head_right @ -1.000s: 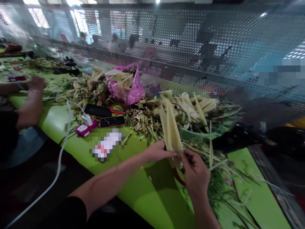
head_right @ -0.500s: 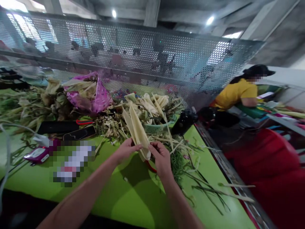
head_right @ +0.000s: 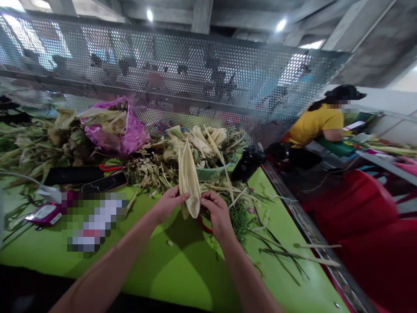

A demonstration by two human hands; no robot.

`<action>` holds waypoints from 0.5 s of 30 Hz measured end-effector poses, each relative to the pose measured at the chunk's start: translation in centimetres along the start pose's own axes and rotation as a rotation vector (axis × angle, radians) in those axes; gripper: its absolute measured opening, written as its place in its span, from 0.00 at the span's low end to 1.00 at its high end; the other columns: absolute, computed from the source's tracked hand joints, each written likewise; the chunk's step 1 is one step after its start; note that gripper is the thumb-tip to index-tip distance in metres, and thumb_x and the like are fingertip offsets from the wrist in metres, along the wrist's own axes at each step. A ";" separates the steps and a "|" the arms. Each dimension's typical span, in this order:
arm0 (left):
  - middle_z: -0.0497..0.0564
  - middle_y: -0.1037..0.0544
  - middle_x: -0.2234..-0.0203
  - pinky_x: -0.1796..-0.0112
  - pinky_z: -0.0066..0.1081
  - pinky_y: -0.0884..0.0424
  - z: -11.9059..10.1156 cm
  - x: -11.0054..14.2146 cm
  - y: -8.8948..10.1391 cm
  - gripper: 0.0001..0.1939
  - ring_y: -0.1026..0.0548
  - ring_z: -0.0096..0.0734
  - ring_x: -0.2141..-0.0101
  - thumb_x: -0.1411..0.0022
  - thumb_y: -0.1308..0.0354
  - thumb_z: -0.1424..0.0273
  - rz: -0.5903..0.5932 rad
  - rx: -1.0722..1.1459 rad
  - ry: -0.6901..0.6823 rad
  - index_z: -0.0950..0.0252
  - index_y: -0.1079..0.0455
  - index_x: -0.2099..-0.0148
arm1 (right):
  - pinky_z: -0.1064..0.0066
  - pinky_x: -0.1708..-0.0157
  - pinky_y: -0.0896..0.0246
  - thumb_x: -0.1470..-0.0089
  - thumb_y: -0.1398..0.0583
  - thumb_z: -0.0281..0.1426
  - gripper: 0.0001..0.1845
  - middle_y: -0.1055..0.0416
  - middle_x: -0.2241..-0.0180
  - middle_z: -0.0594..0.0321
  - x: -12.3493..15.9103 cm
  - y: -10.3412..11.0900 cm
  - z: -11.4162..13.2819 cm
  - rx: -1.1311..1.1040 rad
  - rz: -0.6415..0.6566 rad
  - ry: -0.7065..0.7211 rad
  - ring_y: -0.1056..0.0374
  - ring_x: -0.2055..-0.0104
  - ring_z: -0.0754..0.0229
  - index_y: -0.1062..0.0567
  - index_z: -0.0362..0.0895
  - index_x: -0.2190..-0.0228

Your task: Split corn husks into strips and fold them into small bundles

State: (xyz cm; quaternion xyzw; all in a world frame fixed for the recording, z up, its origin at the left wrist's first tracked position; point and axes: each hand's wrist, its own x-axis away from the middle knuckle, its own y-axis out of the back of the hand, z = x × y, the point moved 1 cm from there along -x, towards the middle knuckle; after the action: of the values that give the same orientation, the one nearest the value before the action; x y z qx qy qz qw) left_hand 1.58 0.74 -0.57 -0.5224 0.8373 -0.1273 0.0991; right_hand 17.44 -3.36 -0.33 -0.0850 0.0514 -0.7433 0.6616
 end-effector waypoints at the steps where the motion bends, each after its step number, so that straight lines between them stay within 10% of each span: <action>1: 0.54 0.22 0.61 0.54 0.34 0.31 0.0 0.0 0.0 0.18 0.26 0.34 0.60 0.48 0.37 0.63 -0.001 0.002 0.002 0.67 0.29 0.56 | 0.74 0.77 0.40 0.58 0.35 0.33 0.07 0.32 0.78 0.67 0.0 0.0 0.0 -0.005 0.004 -0.004 0.37 0.77 0.65 0.26 0.44 0.74; 15: 0.55 0.23 0.59 0.53 0.36 0.32 1.2 -0.2 -0.1 0.19 0.27 0.37 0.57 0.45 0.39 0.68 0.047 -0.130 0.016 0.67 0.32 0.51 | 0.66 0.63 0.34 0.62 0.38 0.29 0.14 0.26 0.67 0.62 -0.6 -0.2 -0.7 0.251 0.081 0.081 0.31 0.66 0.56 0.28 0.44 0.68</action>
State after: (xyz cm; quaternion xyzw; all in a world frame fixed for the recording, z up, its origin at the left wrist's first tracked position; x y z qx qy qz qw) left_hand 2.10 0.77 -1.62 -0.5068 0.8567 -0.0743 0.0610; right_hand 17.20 -2.81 -1.03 0.0305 -0.0121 -0.7195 0.6937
